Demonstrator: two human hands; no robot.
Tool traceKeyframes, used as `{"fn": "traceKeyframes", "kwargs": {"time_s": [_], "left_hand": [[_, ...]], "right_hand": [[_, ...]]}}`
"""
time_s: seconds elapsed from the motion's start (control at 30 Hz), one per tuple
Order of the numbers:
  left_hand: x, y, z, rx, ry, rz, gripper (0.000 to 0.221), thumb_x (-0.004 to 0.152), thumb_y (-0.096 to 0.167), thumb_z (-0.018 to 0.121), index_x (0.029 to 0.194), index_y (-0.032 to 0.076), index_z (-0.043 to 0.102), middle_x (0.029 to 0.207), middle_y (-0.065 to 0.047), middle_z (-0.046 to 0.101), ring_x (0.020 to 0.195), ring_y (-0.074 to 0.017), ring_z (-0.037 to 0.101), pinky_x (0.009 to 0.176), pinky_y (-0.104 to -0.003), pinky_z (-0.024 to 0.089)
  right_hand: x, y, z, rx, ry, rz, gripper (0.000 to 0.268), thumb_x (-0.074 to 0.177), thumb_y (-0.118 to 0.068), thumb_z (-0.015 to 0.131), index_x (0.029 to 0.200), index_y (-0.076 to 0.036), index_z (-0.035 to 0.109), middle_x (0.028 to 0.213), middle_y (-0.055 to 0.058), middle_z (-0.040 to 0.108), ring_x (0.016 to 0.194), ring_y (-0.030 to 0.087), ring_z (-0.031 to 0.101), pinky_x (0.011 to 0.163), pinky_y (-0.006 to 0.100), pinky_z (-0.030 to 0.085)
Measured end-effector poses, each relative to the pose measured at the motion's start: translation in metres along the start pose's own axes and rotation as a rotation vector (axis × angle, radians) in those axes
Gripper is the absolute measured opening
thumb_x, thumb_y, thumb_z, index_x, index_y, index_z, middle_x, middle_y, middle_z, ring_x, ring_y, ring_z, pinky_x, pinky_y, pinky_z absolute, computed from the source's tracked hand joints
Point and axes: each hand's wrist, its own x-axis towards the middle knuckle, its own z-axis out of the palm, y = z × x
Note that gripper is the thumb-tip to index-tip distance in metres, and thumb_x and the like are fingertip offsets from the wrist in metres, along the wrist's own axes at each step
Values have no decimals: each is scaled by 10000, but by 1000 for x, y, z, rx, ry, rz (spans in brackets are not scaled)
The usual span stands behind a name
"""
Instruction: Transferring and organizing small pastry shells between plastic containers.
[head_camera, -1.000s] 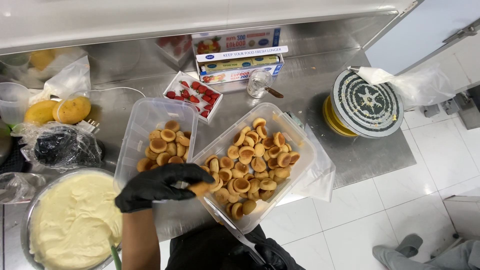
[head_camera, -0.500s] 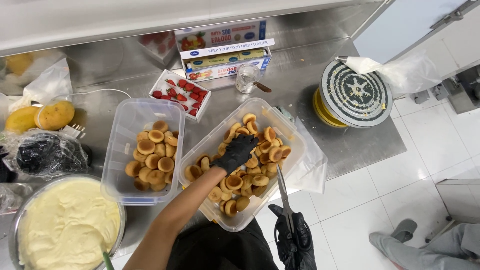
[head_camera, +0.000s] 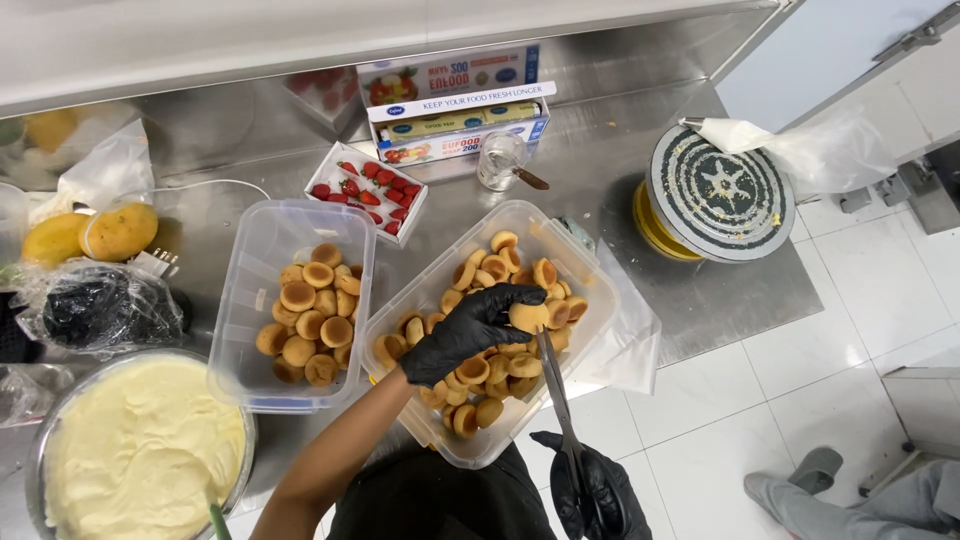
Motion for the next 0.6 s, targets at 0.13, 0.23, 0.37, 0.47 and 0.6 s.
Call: {"fn": "traceKeyframes", "kwargs": {"time_s": [0.13, 0.23, 0.37, 0.47, 0.6], "left_hand": [[-19, 36, 2, 62, 5, 46, 556, 892, 34, 776, 1414, 45, 585, 1425, -68, 646, 1305, -187, 623, 1114, -340, 541], [-27, 49, -3, 118, -29, 46, 528, 898, 48, 771, 1401, 45, 607, 1403, -75, 660, 1293, -189, 631, 1106, -346, 546], [-38, 74, -2, 229, -64, 13, 490, 910, 49, 756, 1385, 56, 636, 1386, -85, 669, 1301, -196, 631, 1109, -353, 536], [-42, 81, -1, 291, -107, -35, 467, 927, 48, 728, 1385, 80, 642, 1403, -75, 664, 1333, -195, 616, 1129, -351, 515], [-48, 90, 2, 354, -124, -42, 496, 923, 45, 709, 1408, 103, 618, 1427, -54, 654, 1361, -188, 594, 1140, -342, 492]], "right_hand": [[46, -9, -14, 91, 115, 274, 812, 832, -441, 728, 1374, 136, 547, 651, 55, 588, 433, 137, 563, 346, 283, 439], [44, -23, -13, -112, -8, 279, 881, 800, -437, 758, 1438, 126, 529, 708, 26, 609, 519, 144, 622, 407, 276, 477], [48, -35, -15, -252, 1, 409, 859, 770, -352, 804, 1458, 87, 535, 687, 48, 625, 558, 176, 667, 474, 323, 549], [51, -31, -21, -271, -51, 437, 768, 791, -254, 774, 1448, 63, 533, 675, 38, 627, 564, 158, 679, 460, 299, 543], [49, -28, -9, 68, 119, 472, 613, 885, -137, 707, 1417, 120, 543, 658, 41, 608, 512, 143, 615, 493, 313, 541]]}}
